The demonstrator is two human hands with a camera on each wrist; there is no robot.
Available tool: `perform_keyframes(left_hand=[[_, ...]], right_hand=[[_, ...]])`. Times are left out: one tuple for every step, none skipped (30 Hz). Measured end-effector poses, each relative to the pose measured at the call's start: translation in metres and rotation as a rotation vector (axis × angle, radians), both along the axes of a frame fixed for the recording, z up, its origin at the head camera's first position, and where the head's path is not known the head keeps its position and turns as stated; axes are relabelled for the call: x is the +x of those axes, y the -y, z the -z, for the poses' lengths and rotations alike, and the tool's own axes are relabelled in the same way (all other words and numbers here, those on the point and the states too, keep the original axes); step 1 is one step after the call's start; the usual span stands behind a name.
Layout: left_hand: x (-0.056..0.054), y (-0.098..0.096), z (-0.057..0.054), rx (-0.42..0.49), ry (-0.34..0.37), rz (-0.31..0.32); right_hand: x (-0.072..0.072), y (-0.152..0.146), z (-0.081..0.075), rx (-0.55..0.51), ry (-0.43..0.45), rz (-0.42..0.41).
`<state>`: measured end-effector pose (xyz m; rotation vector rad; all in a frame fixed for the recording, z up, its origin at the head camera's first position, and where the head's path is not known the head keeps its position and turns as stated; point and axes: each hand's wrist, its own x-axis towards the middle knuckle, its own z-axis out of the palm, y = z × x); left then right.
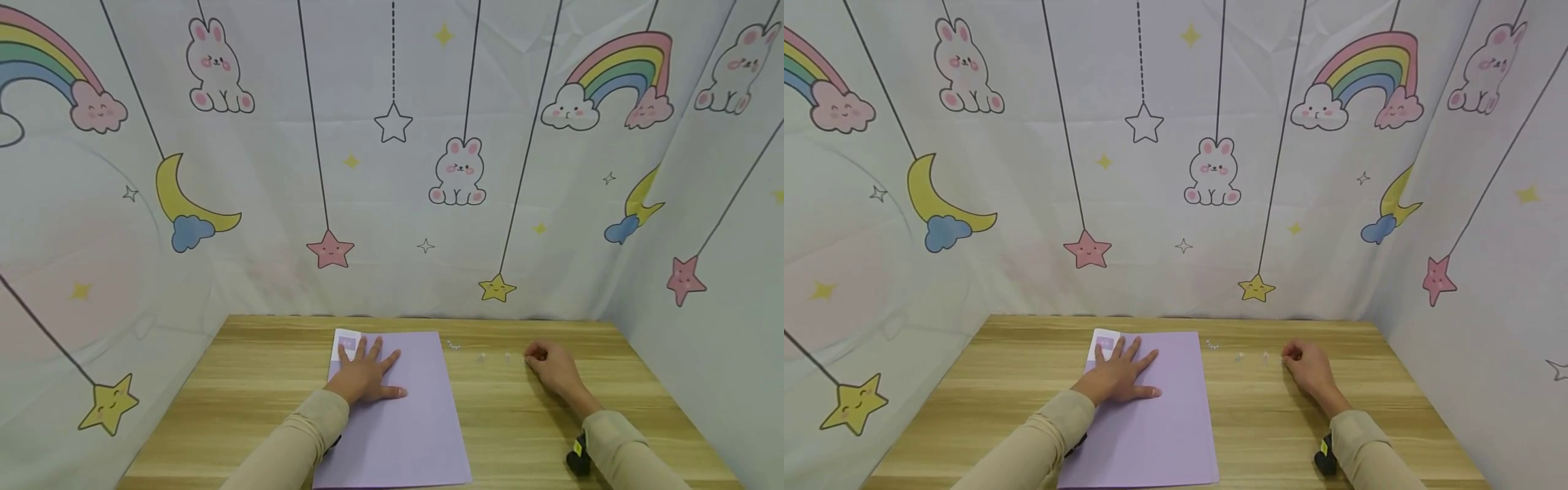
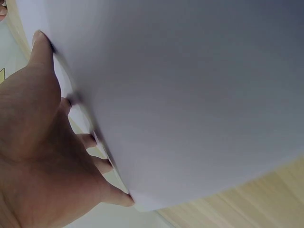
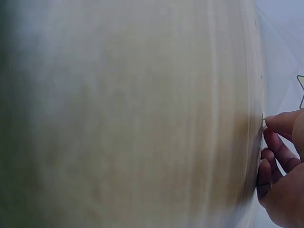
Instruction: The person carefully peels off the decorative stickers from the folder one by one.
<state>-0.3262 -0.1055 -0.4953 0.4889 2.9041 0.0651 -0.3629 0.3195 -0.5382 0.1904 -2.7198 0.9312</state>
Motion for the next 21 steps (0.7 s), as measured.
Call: perform_keyframes(left_hand=[[0.0002,0.0,-0.0002,0.002,0.0,0.0],[0.0004,0.0,-0.0004,0.005,-0.001,0.0],[0.0007,0.0,-0.0009,0.009,-0.001,0.0],[0.0012,0.0,-0.0014,0.013,0.0,0.0],[0.0014,0.0,-0.0016,0.015,0.0,-0.001],[0.0015,0.0001,-0.0018,0.016,0.0,-0.001],[0.0015,0.0001,-0.0017,0.017,0.001,-0.001],[0.0013,0.0002,-0.0016,0.018,0.002,-0.002],[0.0012,0.0001,-0.0016,0.017,0.003,-0.003],[0.0008,0.0002,-0.001,0.015,0.004,-0.003],[0.0004,0.0002,-0.0005,0.014,0.004,-0.003],[0.0001,0.0002,-0.0003,0.013,0.004,-0.002],[-0.0002,0.0002,0.0002,0.012,0.004,-0.002],[-0.0005,0.0003,0.0006,0.012,0.003,-0.001],[-0.0006,0.0003,0.0007,0.011,0.003,-0.001],[-0.0006,0.0004,0.0007,0.011,0.002,0.0],[-0.0005,0.0003,0.0003,0.012,0.002,0.0],[-0.0005,0.0004,0.0003,0.01,0.002,0.001],[-0.0005,0.0005,0.0002,0.009,0.001,0.001],[-0.0005,0.0006,0.0,0.009,0.001,0.002],[-0.0003,0.0006,-0.0001,0.009,0.001,0.002]], right_hand=[[0.0001,0.0,-0.0001,0.001,0.004,-0.001],[0.0003,0.0,-0.0003,0.005,0.008,-0.004],[0.0003,0.0,-0.0003,0.007,0.012,-0.004],[0.0005,0.0,-0.0006,0.013,0.014,-0.004],[0.0004,0.0002,-0.0008,0.016,0.017,-0.001],[0.0007,0.0004,-0.0011,0.017,0.02,-0.001],[0.0009,0.0008,-0.0012,0.018,0.022,0.001],[0.0009,0.0008,-0.0012,0.021,0.019,0.0],[0.0007,0.001,-0.0009,0.02,0.018,0.004],[0.0005,0.0009,-0.0006,0.022,0.017,0.005],[0.0001,0.0008,-0.0002,0.02,0.016,0.004],[0.0,0.0008,0.0001,0.022,0.014,0.002],[-0.0002,0.0008,0.0002,0.023,0.014,0.001],[-0.0004,0.0008,0.0003,0.023,0.013,0.0],[-0.0006,0.001,0.0006,0.022,0.013,0.004],[-0.0006,0.0009,0.0004,0.024,0.01,0.001],[-0.0004,0.0011,0.0,0.023,0.008,-0.001],[-0.0002,0.0011,-0.0003,0.022,0.007,-0.001],[0.0,0.0012,-0.0008,0.017,0.006,-0.001],[0.0003,0.0013,-0.0012,0.014,0.006,-0.001],[0.0006,0.0013,-0.0017,0.013,0.006,-0.002]])
